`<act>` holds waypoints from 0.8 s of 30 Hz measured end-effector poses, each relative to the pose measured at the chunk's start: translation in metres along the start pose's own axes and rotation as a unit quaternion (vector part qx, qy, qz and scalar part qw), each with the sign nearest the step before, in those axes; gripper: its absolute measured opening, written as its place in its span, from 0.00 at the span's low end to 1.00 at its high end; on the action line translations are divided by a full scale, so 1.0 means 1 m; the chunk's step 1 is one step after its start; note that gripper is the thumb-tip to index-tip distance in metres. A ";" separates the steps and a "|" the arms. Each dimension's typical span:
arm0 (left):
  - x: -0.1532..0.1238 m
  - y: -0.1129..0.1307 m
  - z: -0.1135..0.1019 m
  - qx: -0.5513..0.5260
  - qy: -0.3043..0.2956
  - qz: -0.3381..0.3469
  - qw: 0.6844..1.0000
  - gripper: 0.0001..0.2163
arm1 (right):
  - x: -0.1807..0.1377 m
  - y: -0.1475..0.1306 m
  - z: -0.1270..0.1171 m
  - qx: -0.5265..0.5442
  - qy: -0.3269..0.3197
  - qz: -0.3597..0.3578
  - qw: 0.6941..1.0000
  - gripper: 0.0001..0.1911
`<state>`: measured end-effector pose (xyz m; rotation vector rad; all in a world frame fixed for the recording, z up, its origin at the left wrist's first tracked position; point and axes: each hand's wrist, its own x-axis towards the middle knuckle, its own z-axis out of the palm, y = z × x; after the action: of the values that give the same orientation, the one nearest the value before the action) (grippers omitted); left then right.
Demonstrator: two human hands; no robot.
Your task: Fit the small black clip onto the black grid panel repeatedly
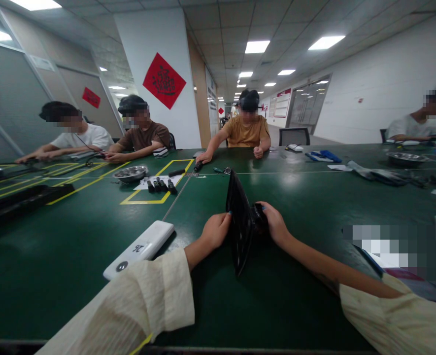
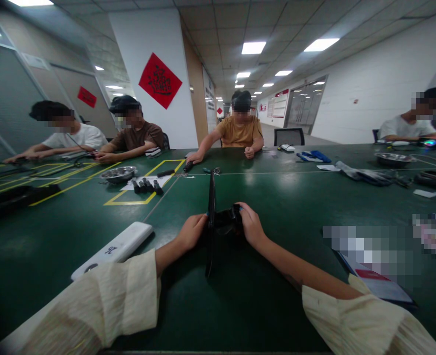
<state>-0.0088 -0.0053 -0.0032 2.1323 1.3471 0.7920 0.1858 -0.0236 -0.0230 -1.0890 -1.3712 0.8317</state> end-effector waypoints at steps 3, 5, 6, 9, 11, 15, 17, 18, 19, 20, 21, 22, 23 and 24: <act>0.001 -0.002 0.002 -0.036 0.002 -0.020 0.999 0.24 | 0.000 0.000 0.000 -0.002 0.004 -0.009 1.000 0.17; 0.001 -0.003 0.003 -0.036 0.004 -0.026 0.999 0.24 | 0.001 0.000 0.000 -0.004 0.003 -0.010 1.000 0.17; 0.002 -0.003 0.003 -0.030 0.005 -0.027 0.999 0.23 | 0.001 0.000 0.000 -0.005 0.002 -0.010 1.000 0.17; 0.002 -0.002 0.002 -0.016 0.003 -0.021 1.000 0.21 | 0.000 -0.001 0.000 0.007 -0.004 0.006 1.000 0.17; 0.002 -0.001 0.001 -0.011 0.002 -0.017 1.000 0.20 | 0.000 -0.001 0.000 0.016 -0.007 0.022 1.000 0.17; 0.002 -0.001 0.001 -0.001 0.005 -0.011 1.000 0.17 | 0.000 -0.002 0.000 0.003 0.006 0.011 1.000 0.16; 0.002 -0.002 0.001 -0.002 0.000 -0.004 1.000 0.16 | 0.000 -0.002 0.000 -0.004 0.008 0.002 1.000 0.16; 0.002 -0.002 0.001 -0.002 -0.003 -0.001 1.000 0.16 | 0.000 -0.002 0.000 -0.005 0.009 0.001 1.000 0.16; 0.003 -0.001 0.000 0.000 -0.006 0.002 1.000 0.16 | 0.000 -0.003 0.000 -0.005 0.008 0.001 1.000 0.16; 0.003 -0.001 0.000 0.002 -0.007 0.003 1.000 0.16 | -0.001 -0.003 0.000 -0.002 0.007 0.002 1.000 0.16; 0.003 -0.001 0.000 0.005 -0.007 0.004 1.000 0.16 | -0.001 -0.003 0.001 0.002 0.006 0.006 1.000 0.16; 0.002 -0.001 0.000 0.006 -0.006 0.003 1.000 0.16 | -0.001 -0.004 0.001 0.008 0.005 0.012 1.000 0.17; 0.002 -0.001 0.001 0.005 -0.005 0.001 1.000 0.17 | -0.001 -0.004 0.001 0.014 0.002 0.020 1.000 0.17; 0.002 -0.001 0.001 0.001 -0.003 -0.003 1.000 0.18 | -0.001 -0.004 0.001 0.020 -0.001 0.027 0.999 0.17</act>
<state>-0.0080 -0.0033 -0.0039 2.1295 1.3524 0.7808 0.1841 -0.0262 -0.0194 -1.0996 -1.3263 0.8955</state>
